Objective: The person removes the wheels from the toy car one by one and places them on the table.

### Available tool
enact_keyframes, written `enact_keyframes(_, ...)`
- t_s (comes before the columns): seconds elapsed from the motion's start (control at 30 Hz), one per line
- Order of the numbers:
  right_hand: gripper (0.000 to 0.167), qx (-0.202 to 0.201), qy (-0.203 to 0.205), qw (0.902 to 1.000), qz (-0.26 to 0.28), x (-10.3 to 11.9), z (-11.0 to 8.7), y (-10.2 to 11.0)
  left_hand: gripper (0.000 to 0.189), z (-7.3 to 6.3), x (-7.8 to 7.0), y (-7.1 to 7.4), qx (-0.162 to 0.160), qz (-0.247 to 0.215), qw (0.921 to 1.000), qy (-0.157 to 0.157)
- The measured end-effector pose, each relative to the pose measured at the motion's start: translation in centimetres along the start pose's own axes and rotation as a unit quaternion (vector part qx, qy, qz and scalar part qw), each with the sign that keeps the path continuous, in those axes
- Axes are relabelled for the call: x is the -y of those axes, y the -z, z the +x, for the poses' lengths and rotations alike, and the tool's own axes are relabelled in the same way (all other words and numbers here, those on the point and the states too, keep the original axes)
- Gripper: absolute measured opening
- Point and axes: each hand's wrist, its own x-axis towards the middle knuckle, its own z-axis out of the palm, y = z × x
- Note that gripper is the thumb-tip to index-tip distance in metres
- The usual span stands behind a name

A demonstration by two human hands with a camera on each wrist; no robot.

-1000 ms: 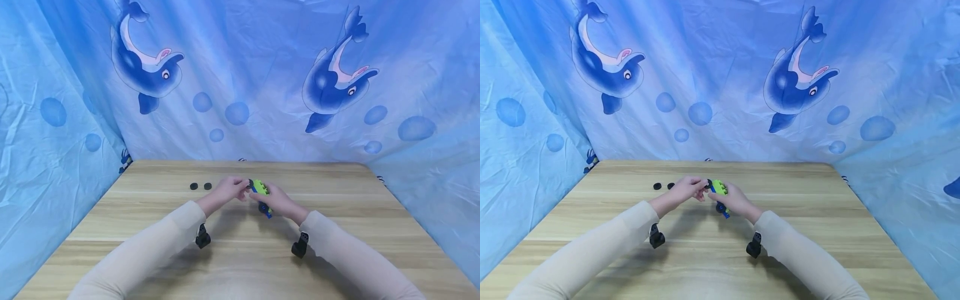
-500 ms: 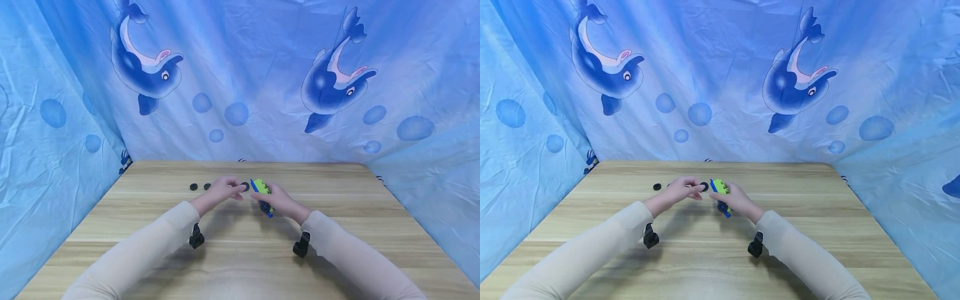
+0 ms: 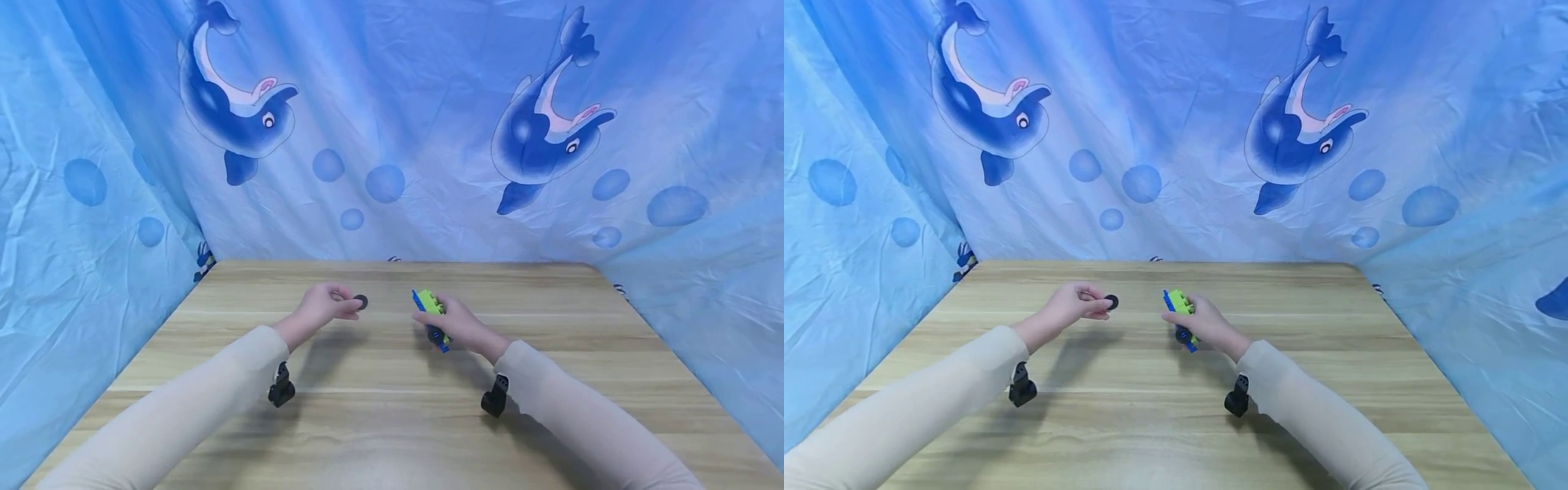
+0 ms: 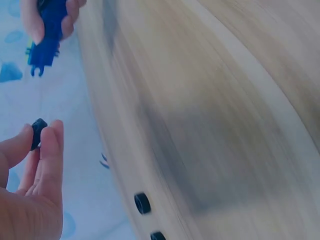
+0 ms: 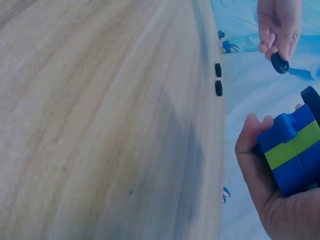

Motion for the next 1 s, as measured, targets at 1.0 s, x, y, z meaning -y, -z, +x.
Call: enact_keyframes(1.0,0.047,0.002,-0.016,0.9999,0.005,-0.7,-0.2,0.2,0.031,2.2,6.1,8.6,-0.122,0.098,0.9844,0.082)
